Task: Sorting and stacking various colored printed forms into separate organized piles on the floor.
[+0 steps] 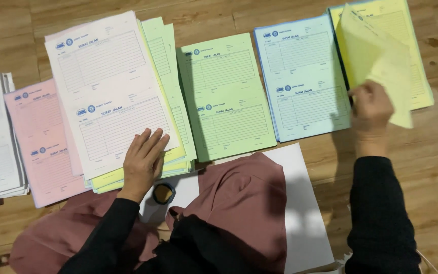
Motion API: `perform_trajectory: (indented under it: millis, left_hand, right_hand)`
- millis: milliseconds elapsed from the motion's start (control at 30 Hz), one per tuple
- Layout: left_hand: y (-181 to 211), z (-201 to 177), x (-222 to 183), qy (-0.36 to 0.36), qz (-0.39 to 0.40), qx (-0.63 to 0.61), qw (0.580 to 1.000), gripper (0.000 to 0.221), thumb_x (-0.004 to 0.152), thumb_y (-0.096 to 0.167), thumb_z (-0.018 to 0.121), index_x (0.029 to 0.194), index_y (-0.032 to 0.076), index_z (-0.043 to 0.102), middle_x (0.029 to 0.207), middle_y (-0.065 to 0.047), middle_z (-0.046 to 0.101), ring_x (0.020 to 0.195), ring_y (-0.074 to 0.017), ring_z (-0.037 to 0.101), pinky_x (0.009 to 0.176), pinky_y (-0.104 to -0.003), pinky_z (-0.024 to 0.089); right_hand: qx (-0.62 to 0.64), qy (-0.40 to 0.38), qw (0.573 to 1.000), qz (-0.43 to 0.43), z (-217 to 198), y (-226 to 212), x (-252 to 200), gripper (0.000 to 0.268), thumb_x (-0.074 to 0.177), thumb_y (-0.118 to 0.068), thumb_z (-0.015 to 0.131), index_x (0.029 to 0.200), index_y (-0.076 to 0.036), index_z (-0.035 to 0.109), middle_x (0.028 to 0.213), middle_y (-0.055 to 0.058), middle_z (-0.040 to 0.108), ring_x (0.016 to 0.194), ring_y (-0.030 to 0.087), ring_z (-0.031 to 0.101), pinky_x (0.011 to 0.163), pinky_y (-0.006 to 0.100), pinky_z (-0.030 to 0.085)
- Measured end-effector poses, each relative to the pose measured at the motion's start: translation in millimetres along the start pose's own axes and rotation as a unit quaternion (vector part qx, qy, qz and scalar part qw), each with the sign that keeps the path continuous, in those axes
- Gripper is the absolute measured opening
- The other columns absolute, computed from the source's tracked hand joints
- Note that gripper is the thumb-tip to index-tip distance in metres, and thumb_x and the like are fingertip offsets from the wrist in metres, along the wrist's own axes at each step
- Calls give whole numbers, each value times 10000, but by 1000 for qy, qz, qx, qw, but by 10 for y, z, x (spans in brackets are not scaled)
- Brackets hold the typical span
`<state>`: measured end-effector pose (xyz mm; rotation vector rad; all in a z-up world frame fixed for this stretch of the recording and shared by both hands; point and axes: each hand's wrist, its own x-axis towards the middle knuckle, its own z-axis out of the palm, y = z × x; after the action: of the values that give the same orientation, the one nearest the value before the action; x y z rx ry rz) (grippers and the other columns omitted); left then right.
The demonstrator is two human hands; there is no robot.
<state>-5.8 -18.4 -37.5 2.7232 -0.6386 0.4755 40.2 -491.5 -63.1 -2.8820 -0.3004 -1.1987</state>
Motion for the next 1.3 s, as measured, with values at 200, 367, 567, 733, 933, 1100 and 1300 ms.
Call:
perform_trajectory:
  millis: [200,367,567,733,933,1100,1300]
  left_hand:
    - [-129,187,-79,90,32,40,995,382,811,134,588,1175,251,603,1189,14,588,1121,-231,526,995,-368,372]
    - [-164,225,-121,98,31,40,994,369,816,147,591,1168,255,605,1189,21,589,1125,-224,526,995,-372,372]
    - [-180,240,-138,103,36,43,993,366,813,152,596,1164,256,607,1178,16,594,1117,-229,530,992,-376,373]
    - [-220,254,-163,105,29,37,993,348,818,163,585,1156,242,607,1175,5,592,1119,-239,523,985,-388,370]
    - [-239,280,-174,101,29,22,994,381,802,146,585,1172,236,591,1193,0,576,1134,-246,506,994,-398,357]
    - [-217,249,-166,88,24,22,996,388,798,120,593,1168,236,590,1190,-2,577,1135,-244,505,997,-395,355]
    - [-266,312,-199,92,32,12,995,402,796,130,585,1184,232,580,1212,-4,560,1151,-251,488,994,-407,354]
  right_hand:
    - [-44,-218,962,-161,441,-376,-541,85,862,-155,528,895,-140,604,1001,11,535,958,176,578,740,272,488]
    - [-61,-321,934,-144,177,-483,-826,214,808,-185,540,1010,-130,583,1099,29,500,1101,203,523,854,303,471]
    - [-89,-370,914,-140,311,-463,-796,223,788,-214,595,993,-127,598,1052,18,495,1081,187,523,865,302,461]
    - [-94,-412,893,-155,192,-546,-494,132,804,-183,598,923,-152,645,949,-13,520,992,147,557,814,264,483]
    - [-47,-405,913,-8,228,-472,-594,84,848,-252,604,905,-227,661,895,-70,547,921,90,591,773,212,504]
    - [-11,-391,920,33,257,-416,-595,186,817,-343,635,887,-174,664,836,-19,527,885,169,571,754,283,499]
    - [16,-436,898,52,100,-486,-434,294,791,-385,630,824,-96,670,788,46,574,868,242,582,761,348,501]
